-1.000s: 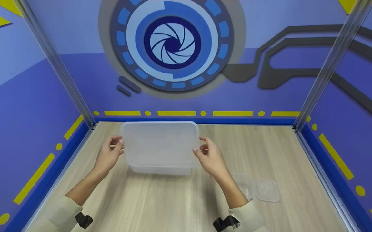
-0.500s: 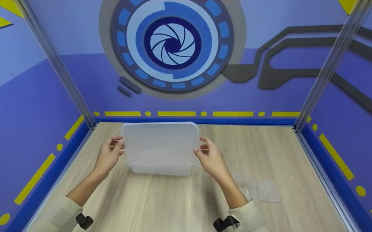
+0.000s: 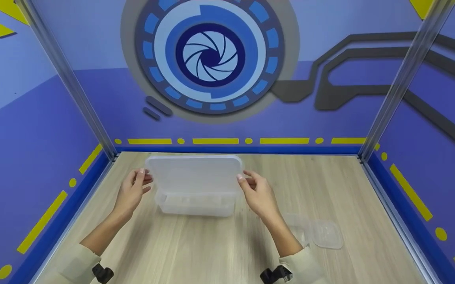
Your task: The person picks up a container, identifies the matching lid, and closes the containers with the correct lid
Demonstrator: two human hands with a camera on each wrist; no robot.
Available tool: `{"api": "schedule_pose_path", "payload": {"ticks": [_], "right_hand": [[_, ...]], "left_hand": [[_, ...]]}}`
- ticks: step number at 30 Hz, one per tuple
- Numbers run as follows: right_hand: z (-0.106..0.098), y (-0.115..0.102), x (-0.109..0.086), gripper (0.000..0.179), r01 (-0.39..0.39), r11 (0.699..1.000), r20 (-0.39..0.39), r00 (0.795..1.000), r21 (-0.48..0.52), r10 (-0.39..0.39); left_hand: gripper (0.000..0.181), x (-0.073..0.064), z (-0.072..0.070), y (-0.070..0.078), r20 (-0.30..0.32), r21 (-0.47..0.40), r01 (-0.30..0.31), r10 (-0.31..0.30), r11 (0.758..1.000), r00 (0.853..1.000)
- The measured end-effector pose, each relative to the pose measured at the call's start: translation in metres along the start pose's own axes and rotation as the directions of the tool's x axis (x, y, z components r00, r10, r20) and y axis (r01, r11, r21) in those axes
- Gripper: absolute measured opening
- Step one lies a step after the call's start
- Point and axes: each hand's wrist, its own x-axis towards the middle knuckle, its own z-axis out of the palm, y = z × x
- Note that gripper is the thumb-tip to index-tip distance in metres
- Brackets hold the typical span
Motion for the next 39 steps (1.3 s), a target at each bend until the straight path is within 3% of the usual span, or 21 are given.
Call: {"api": "schedule_pose_path", "payload": {"ticks": [10, 18, 28, 39], "right_hand": [[0.0, 0.003, 0.002, 0.057, -0.016, 0.996, -0.021, 1.0, 0.09, 0.018], [0.0, 0.002, 0.002, 0.057, -0.013, 0.982, -0.05, 0.998, 0.191, 0.023], [0.001, 0.006, 0.003, 0.052, -0.024, 0.977, -0.064, 0.997, 0.212, 0.039], [0.003, 0.004, 0.004, 0.046, -0.035, 0.975, -0.108, 0.992, 0.22, 0.06]], "left_hand": [[0.048, -0.001, -0.001, -0.001, 0.014, -0.04, 0.008, -0.008, 0.999, 1.0], [0.044, 0.0, -0.002, -0.004, 0.004, -0.07, 0.023, -0.023, 0.997, 1.0], [0.05, -0.001, -0.001, -0.01, 0.011, -0.104, 0.058, -0.057, 0.993, 0.998], [0.046, 0.001, -0.001, -0.011, -0.004, -0.101, 0.084, -0.085, 0.991, 0.996]]}}
